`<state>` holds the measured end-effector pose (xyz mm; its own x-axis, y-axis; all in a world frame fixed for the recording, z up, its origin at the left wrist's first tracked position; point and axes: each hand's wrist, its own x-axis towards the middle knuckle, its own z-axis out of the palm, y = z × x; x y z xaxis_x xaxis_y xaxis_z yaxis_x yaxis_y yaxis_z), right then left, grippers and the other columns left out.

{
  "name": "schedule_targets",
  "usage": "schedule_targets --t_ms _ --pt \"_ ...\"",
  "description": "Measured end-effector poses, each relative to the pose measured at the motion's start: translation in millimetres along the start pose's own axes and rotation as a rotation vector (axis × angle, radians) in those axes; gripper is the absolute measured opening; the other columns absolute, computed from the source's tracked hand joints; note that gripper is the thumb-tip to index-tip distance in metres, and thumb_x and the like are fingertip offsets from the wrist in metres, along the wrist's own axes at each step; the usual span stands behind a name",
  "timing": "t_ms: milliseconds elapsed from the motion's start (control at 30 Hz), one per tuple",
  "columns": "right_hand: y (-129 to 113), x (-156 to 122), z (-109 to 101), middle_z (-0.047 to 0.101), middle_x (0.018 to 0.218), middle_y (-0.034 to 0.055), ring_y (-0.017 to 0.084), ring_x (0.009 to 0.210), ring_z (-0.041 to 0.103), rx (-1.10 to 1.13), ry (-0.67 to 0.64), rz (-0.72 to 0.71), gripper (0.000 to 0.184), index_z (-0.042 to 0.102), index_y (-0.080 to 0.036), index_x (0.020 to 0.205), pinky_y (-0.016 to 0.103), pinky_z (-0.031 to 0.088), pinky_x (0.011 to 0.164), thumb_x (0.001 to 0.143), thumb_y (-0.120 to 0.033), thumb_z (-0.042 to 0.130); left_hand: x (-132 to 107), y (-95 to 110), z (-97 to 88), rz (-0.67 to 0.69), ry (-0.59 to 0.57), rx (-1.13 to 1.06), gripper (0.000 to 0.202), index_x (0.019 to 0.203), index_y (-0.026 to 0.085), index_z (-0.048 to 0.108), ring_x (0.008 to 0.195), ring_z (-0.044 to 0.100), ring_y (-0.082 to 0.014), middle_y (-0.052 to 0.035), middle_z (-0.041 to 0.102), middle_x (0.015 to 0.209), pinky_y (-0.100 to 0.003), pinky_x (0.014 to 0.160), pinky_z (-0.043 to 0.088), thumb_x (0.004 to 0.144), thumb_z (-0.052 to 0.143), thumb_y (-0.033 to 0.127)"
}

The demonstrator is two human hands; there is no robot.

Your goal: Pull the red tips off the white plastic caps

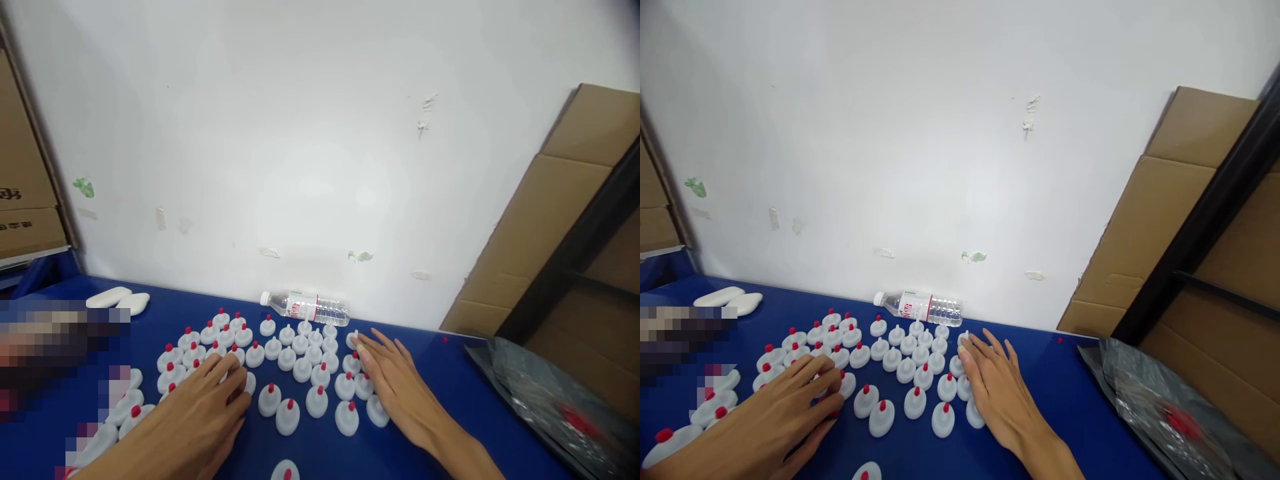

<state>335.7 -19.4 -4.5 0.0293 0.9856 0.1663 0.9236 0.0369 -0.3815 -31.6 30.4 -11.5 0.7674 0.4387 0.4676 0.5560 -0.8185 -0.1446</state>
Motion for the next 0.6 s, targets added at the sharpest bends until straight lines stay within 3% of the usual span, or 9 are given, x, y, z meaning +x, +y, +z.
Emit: schedule_targets --t_ms 167,333,400,500,600 --pt "-3.6 -1.2 -3.2 0.059 0.166 -0.0019 0.027 0.17 0.034 0.032 -0.009 -0.024 0.078 0.062 -0.036 0.16 0.063 0.012 0.142 0.114 -0.074 0.012 -6.0 -5.1 8.7 -0.009 -0.086 -0.003 0.013 0.1 0.027 0.081 0.112 0.068 -0.0291 -0.0086 0.079 0.11 -0.049 0.119 0.048 0.101 0.069 0.022" --pt "-3.3 -1.2 -8.8 0.061 0.164 0.0023 0.027 0.167 0.039 0.022 0.02 -0.03 0.074 0.064 -0.036 0.157 0.065 0.012 0.142 0.115 -0.07 0.014 -5.9 -1.7 7.9 0.031 -0.141 0.026 0.012 0.102 0.026 0.081 0.119 0.068 -0.029 -0.0087 0.079 0.112 -0.049 0.126 0.043 0.103 0.069 0.025" --pt "-5.0 1.0 -11.0 0.059 0.166 0.0045 0.029 0.167 0.038 0.013 0.027 -0.032 0.074 0.064 -0.034 0.157 0.069 0.014 0.14 0.115 -0.069 0.014 -6.9 -0.6 10.3 0.038 -0.104 0.026 0.011 0.099 0.025 0.08 0.118 0.069 -0.0287 -0.0088 0.079 0.111 -0.048 0.126 0.043 0.103 0.07 0.028" --pt "-10.0 8.5 -13.6 0.06 0.165 0.0063 0.033 0.167 0.04 -0.002 0.016 -0.066 0.07 0.065 -0.032 0.156 0.074 0.02 0.137 0.117 -0.068 0.019 -4.9 1.7 12.1 0.055 0.054 -0.015 0.012 0.099 0.024 0.077 0.111 0.069 -0.0277 -0.008 0.077 0.106 -0.045 0.121 0.047 0.103 0.066 0.026" --pt "-14.2 18.0 -17.5 0.07 0.154 0.0058 0.035 0.161 0.048 -0.011 0.02 -0.134 0.067 0.073 -0.031 0.147 0.078 0.027 0.133 0.118 -0.064 0.022 4.4 6.6 4.8 0.069 0.211 -0.082 0.017 0.095 0.025 0.072 0.097 0.067 -0.0242 -0.0048 0.074 0.095 -0.037 0.105 0.053 0.102 0.059 0.016"
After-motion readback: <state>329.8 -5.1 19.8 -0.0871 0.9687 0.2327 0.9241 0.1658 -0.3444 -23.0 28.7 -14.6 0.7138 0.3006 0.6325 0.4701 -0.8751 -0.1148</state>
